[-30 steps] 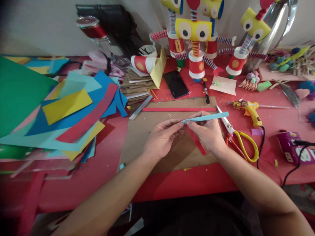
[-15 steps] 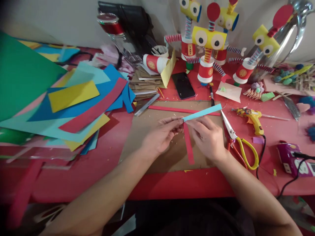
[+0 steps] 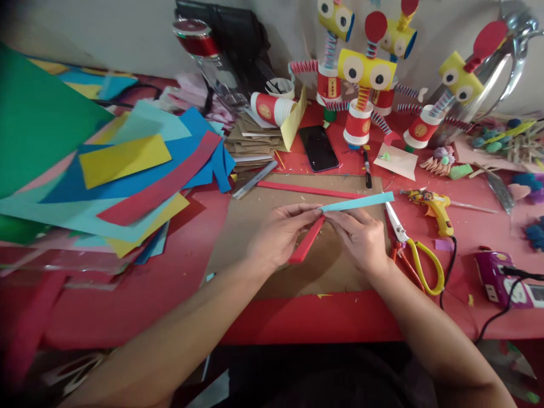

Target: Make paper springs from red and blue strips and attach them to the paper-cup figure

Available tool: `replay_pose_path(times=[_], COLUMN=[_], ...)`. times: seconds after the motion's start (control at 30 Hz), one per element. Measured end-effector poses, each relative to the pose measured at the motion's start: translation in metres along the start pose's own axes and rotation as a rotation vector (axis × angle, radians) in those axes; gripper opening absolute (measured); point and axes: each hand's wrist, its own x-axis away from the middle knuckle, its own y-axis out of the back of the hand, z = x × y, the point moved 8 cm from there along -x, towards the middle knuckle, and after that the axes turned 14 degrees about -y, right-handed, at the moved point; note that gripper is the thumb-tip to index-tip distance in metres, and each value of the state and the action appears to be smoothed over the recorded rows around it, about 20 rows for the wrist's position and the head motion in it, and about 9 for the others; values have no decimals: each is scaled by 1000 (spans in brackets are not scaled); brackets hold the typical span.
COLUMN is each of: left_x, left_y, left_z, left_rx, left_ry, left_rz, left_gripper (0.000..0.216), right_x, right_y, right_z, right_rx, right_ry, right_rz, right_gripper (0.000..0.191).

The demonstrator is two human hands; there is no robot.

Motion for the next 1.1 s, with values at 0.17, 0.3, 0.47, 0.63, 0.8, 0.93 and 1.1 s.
replay_pose_path(times=[0.17, 0.3, 0.47, 0.63, 0.8, 0.93, 1.1], left_x=[0, 1, 2, 2, 2, 3, 6], left_y=[-6, -9, -9, -7, -8, -8, -9], left_z=[-4, -4, -1, 2, 3, 3, 2], left_rx=[-3, -16, -35, -47, -17, -35, -60], left_ry=[-93, -138, -138, -120, -97, -96, -116], left_rz=[47, 79, 75, 65, 72, 52, 32], left_gripper=[15, 14, 14, 16, 16, 21, 22], right_x=[-4, -6, -6, -5, -6, -5, -2], right_y=[-4, -13, -15, -15, -15, -16, -17], right_z=[-10, -19, -23, -26, -27, -28, -33], right_rx=[-211, -406, -493, -511, -540, -552, -590], right_ry=[-212, -425, -509, -535, -574, -593, -595], right_rz=[52, 117, 127, 132, 153, 138, 66], right_gripper=[13, 10, 11, 10, 16, 15, 19])
